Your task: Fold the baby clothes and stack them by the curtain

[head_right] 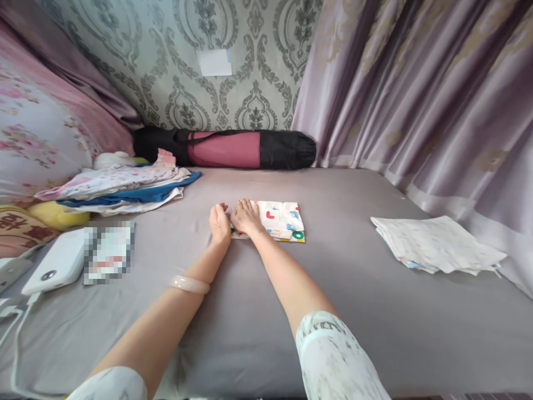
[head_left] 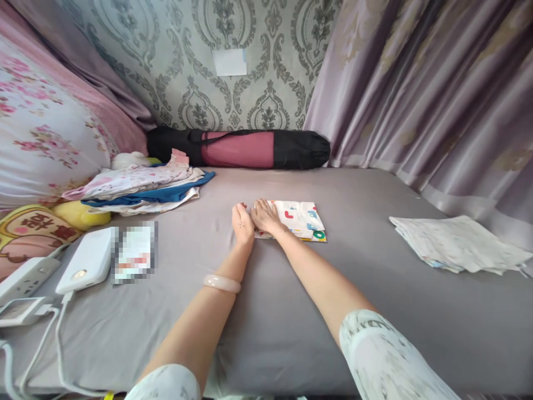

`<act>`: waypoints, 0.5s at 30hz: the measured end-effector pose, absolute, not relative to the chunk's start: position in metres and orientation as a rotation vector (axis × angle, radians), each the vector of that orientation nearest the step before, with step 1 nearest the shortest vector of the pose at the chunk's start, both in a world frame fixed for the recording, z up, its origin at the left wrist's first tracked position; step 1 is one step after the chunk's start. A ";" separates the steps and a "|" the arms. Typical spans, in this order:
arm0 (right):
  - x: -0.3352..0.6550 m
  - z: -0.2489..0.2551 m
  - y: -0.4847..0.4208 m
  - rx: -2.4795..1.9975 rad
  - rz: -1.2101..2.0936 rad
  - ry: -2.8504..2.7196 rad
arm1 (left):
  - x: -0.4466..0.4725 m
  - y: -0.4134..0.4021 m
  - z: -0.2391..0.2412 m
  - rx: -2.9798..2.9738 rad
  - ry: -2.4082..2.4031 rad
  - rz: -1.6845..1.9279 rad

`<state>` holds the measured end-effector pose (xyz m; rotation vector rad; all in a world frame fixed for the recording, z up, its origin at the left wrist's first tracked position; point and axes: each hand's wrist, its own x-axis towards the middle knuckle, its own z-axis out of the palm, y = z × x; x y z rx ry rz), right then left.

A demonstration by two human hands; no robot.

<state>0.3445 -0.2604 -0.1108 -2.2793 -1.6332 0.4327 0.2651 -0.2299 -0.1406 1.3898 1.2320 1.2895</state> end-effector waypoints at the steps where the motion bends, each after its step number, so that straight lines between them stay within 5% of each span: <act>1: 0.349 -0.108 -0.262 -2.234 0.457 -1.608 | 0.265 -0.231 -0.139 1.414 1.232 1.285; 15: 0.413 -0.117 -0.329 -2.444 0.154 -1.727 | 0.273 -0.261 -0.131 2.369 1.178 0.723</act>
